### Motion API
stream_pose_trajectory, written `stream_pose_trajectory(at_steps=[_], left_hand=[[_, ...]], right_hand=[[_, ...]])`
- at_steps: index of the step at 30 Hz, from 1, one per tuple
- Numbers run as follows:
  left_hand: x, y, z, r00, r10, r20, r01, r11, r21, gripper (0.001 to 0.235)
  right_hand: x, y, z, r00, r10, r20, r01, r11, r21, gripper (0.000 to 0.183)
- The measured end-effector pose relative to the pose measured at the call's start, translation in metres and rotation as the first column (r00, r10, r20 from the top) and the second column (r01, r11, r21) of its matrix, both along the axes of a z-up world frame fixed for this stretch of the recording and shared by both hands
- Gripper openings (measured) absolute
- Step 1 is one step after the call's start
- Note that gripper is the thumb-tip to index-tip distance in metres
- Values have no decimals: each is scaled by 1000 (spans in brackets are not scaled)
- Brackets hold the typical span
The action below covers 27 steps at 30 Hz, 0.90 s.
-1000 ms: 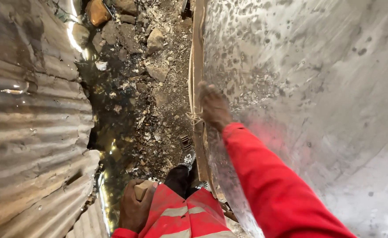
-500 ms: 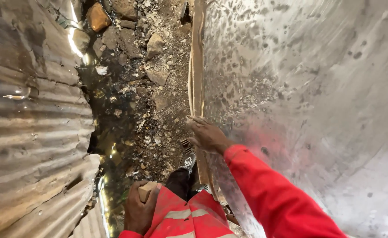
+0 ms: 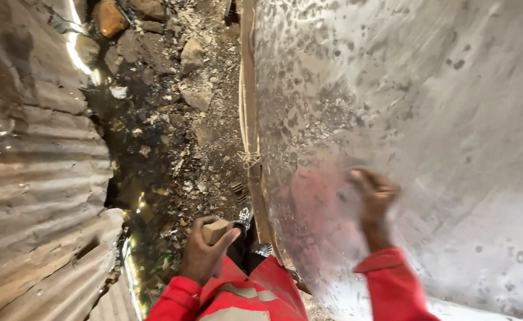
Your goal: Using a small block to mark or rub the surface of a car hood, likely as part of a vinyl wrapping or surface preparation process.
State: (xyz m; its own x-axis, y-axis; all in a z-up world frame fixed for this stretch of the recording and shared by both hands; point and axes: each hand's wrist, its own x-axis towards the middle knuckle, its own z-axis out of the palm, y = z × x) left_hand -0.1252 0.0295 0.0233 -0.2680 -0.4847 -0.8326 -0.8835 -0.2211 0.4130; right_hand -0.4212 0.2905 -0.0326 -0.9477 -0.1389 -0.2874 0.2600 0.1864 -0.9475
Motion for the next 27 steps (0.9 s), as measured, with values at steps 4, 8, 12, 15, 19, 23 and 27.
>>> stream_pose_trajectory(at_steps=[4,8,12,15,19,23,27], left_hand=[[-35,7,-6,932,308,-189,-258,934,248,68],[-63,12,-27,718,599,-354,-145,627,766,64],[-85,40,-54,508,834,-215,-142,327,935,67],[-95,56,-78,456,871,-182,-72,239,968,64],[-123,57,-86,520,829,-208,-238,374,896,56],[-160,54,-96,716,619,-322,-460,766,449,77],[-189,52,-118,775,394,-494,-361,918,165,80]], right_hand=[[-115,106,-1,783,43,-620,177,941,289,20],[-167,115,71,342,708,-619,384,495,779,45],[-171,110,42,337,664,-668,318,588,744,48],[-167,103,50,290,633,-718,381,612,693,43],[-169,97,57,316,621,-717,366,618,696,41],[-166,101,55,383,613,-691,354,594,723,45],[-166,105,48,460,590,-664,366,555,747,47]])
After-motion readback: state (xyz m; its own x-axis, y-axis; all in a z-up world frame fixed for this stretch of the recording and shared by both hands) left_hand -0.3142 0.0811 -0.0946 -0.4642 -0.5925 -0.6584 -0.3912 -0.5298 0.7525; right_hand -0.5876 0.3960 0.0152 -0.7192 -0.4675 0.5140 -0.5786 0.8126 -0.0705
